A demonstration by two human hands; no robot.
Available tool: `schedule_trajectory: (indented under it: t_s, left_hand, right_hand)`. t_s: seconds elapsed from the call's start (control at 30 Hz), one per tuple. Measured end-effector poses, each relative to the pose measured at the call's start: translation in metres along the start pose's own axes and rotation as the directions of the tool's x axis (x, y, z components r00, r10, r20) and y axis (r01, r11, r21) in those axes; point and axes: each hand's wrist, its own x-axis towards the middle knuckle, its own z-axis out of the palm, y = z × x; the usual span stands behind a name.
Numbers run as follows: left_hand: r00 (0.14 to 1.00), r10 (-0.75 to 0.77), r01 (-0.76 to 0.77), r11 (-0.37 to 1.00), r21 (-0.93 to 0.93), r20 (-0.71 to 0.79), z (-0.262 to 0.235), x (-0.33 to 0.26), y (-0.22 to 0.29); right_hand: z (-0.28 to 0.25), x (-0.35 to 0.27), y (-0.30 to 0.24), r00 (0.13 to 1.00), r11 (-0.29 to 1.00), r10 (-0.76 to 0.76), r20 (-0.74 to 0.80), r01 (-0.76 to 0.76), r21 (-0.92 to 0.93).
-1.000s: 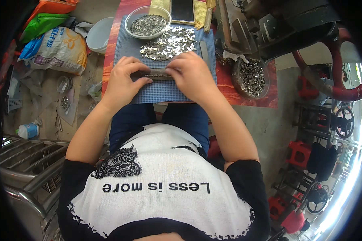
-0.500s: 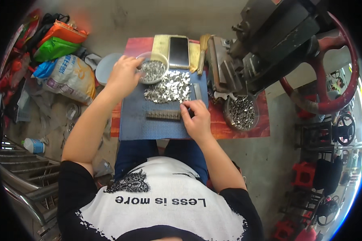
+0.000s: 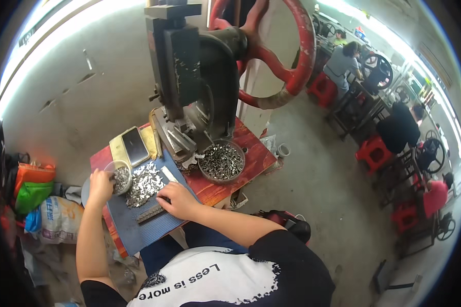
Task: Assembling small metal components using a manual hand press machine at a workbench.
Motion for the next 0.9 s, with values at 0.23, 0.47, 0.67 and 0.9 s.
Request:
schedule_trajectory:
  t_s: [0.23,0.47,0.67,0.9]
  left_hand:
    - [0.992,0.048,-0.076,0.965,-0.249,-0.118,0.01,-0.004,0.005]
    - [0.995,-0.098,0.096,0.983,-0.154,-0.005,0.002,-0.007,0.015]
    - [0.979,-0.048,0.017,0.987,-0.157,-0.197,0.022,-0.008,0.004]
    - [0.959,-0.112,0.039,0.961,-0.273,-0.26,0.036,-0.014,-0.006]
  right_hand:
    - [-0.003,0.03,-0.009,0.999,0.998,-0.032,0.029,0.031,0.049]
    - [0.005,0.075,-0.014,0.992,0.99,-0.129,0.01,0.128,0.054]
    - [0.046,0.13,-0.01,0.977,0.967,-0.171,0.128,0.191,-0.166]
    - [0.079,0.145,-0.006,0.93,0.847,0.003,0.367,0.193,-0.495]
